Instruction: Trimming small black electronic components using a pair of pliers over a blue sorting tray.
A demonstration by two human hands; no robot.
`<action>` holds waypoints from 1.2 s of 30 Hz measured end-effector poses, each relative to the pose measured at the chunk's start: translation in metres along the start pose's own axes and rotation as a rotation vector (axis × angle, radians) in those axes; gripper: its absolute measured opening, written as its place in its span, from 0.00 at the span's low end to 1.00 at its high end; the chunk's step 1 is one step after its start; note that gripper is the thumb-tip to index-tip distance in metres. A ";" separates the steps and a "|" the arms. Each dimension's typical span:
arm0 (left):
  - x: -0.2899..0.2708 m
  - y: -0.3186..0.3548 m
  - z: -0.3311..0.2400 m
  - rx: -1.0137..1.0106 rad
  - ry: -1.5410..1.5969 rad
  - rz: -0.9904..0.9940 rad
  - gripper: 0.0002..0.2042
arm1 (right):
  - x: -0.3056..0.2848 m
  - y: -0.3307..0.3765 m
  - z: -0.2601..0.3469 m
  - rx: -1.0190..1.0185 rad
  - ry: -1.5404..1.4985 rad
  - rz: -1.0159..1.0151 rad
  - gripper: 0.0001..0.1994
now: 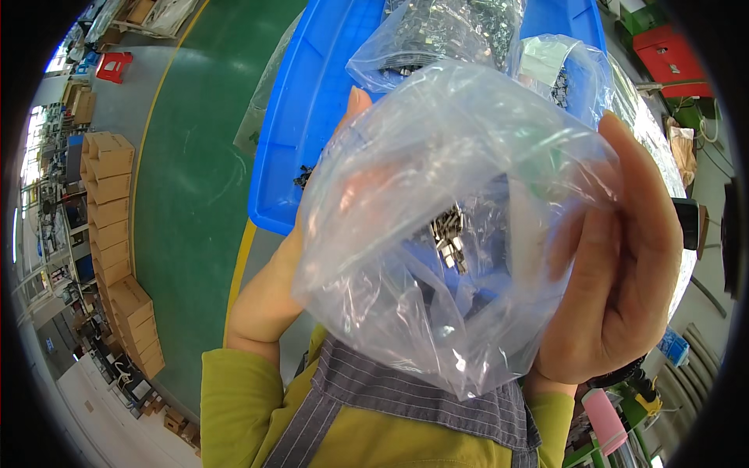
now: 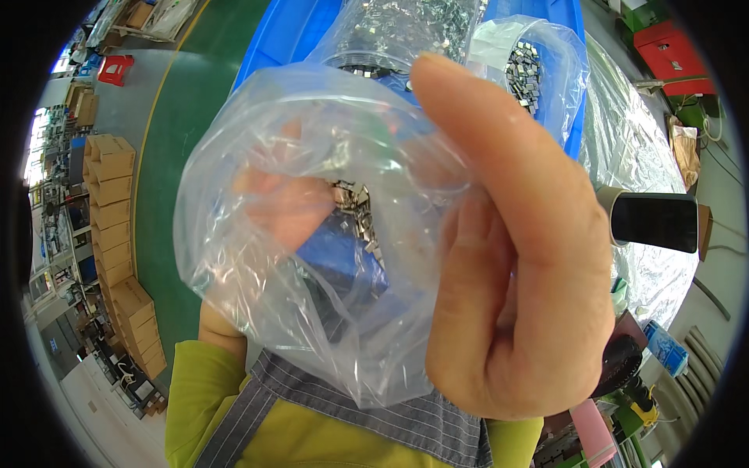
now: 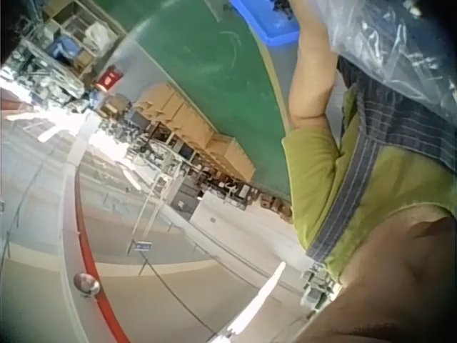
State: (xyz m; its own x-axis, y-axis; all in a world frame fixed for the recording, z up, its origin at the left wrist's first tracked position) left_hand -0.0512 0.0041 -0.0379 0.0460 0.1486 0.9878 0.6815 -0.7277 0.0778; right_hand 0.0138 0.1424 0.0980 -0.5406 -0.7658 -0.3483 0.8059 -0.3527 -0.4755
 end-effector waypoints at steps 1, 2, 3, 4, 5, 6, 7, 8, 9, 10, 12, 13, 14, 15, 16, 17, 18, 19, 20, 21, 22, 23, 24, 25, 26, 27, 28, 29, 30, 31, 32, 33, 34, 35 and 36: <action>0.000 0.001 -0.003 0.023 -0.039 0.002 0.36 | 0.001 0.000 0.000 0.017 0.008 0.006 0.16; 0.000 0.003 -0.006 0.047 -0.078 0.004 0.36 | 0.001 0.000 0.000 0.016 0.001 0.007 0.16; 0.002 0.005 -0.010 0.072 -0.119 0.004 0.36 | 0.002 0.000 0.000 0.006 -0.040 0.023 0.16; 0.003 0.007 -0.012 0.093 -0.156 0.007 0.36 | 0.003 0.000 0.000 -0.003 -0.074 0.038 0.16; 0.013 0.003 -0.010 0.080 -0.152 0.011 0.36 | 0.001 -0.001 -0.002 0.002 -0.063 0.029 0.16; 0.024 0.004 -0.014 0.141 -0.407 -0.143 0.37 | -0.001 -0.002 -0.004 0.011 -0.035 0.019 0.16; 0.034 0.013 -0.022 0.220 -0.669 -0.308 0.38 | 0.002 -0.001 -0.004 0.016 -0.025 0.020 0.16; 0.043 0.015 -0.020 0.215 -0.669 -0.305 0.38 | 0.000 -0.002 -0.004 0.018 -0.022 0.016 0.16; 0.057 0.021 -0.028 0.358 -0.865 -0.305 0.36 | -0.002 -0.002 -0.006 0.036 -0.003 0.015 0.16; 0.073 0.029 -0.034 0.509 -1.064 -0.306 0.35 | -0.002 -0.003 -0.007 0.053 0.010 0.017 0.16; 0.095 0.041 -0.029 0.501 -1.398 -0.310 0.32 | -0.003 -0.004 -0.007 0.054 0.005 0.019 0.16; 0.104 0.044 -0.025 0.489 -1.734 -0.315 0.30 | -0.001 -0.005 -0.005 0.050 -0.006 0.026 0.16; 0.104 0.045 -0.025 0.493 -1.734 -0.321 0.30 | 0.000 -0.005 -0.004 0.045 -0.016 0.033 0.16; 0.103 0.045 -0.027 0.479 -1.835 -0.365 0.29 | 0.002 -0.006 -0.003 0.041 -0.025 0.039 0.16; 0.104 0.044 -0.028 0.462 -1.938 -0.409 0.30 | 0.002 -0.007 -0.002 0.037 -0.036 0.042 0.16; 0.103 0.041 -0.030 0.465 -2.012 -0.442 0.27 | 0.003 -0.006 -0.004 0.036 -0.040 0.042 0.16; 0.104 0.043 -0.032 0.467 -2.015 -0.444 0.27 | 0.000 -0.004 -0.006 0.003 -0.009 -0.002 0.15; 0.100 0.047 -0.039 0.475 -1.943 -0.488 0.26 | -0.004 -0.002 -0.010 -0.027 0.024 -0.047 0.15; 0.097 0.050 -0.044 0.482 -1.863 -0.522 0.25 | -0.014 -0.003 -0.017 -0.027 0.033 -0.051 0.15; 0.103 0.050 -0.046 0.504 -1.870 -0.516 0.23 | -0.018 -0.004 -0.019 -0.133 0.128 0.082 0.14; 0.109 0.050 -0.047 0.488 -1.853 -0.541 0.23 | -0.013 -0.004 -0.016 -0.237 0.208 0.217 0.14; 0.115 0.049 -0.047 0.433 -1.864 -0.587 0.24 | -0.015 -0.002 -0.017 -0.235 0.205 0.215 0.14; 0.119 0.049 -0.047 0.377 -1.874 -0.632 0.25 | -0.016 -0.002 -0.016 -0.225 0.194 0.224 0.14; 0.121 0.051 -0.049 0.378 -1.879 -0.636 0.25 | -0.015 -0.003 -0.013 -0.219 0.180 0.235 0.14; 0.126 0.051 -0.051 0.405 -1.895 -0.606 0.25 | -0.014 -0.003 -0.011 -0.212 0.165 0.245 0.14; 0.130 0.052 -0.052 0.430 -1.911 -0.575 0.26 | -0.014 -0.003 -0.009 -0.205 0.151 0.255 0.14; 0.131 0.050 -0.052 0.428 -1.912 -0.573 0.26 | -0.012 -0.003 -0.010 -0.196 0.143 0.265 0.14; 0.131 0.049 -0.051 0.400 -1.952 -0.582 0.26 | -0.011 -0.003 -0.013 -0.194 0.144 0.263 0.14; 0.130 0.047 -0.050 0.371 -1.992 -0.590 0.27 | -0.010 -0.001 -0.016 -0.212 0.137 0.260 0.15; 0.130 0.047 -0.050 0.367 -1.995 -0.591 0.27 | -0.010 0.000 -0.017 -0.229 0.125 0.257 0.15; 0.133 0.046 -0.050 0.384 -2.049 -0.559 0.27 | -0.009 0.002 -0.017 -0.225 0.123 0.255 0.15; 0.135 0.046 -0.049 0.400 -2.102 -0.525 0.28 | -0.012 0.005 -0.017 -0.193 0.107 0.198 0.16; 0.133 0.048 -0.050 0.396 -2.105 -0.529 0.28 | -0.014 0.009 -0.015 -0.161 0.087 0.142 0.16; 0.132 0.051 -0.051 0.410 -2.096 -0.548 0.28 | -0.016 0.011 -0.015 -0.129 0.068 0.086 0.17; 0.131 0.054 -0.054 0.424 -2.087 -0.567 0.29 | -0.018 0.012 -0.015 -0.126 0.065 0.086 0.17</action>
State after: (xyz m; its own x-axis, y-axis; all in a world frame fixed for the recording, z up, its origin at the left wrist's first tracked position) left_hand -0.0478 -0.0519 0.1029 0.1365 0.7413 -0.6571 0.9623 -0.2567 -0.0896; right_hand 0.0291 0.1597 0.0868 -0.4884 -0.7526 -0.4416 0.8155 -0.2137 -0.5379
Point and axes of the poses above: each hand's wrist, its own y-axis away from the middle knuckle, its own x-axis out of the palm, z = x × y, the point moved 7 cm from there along -y, towards the middle knuckle, and after that the axes turned 1 degree about -x, right-handed, at the moved point
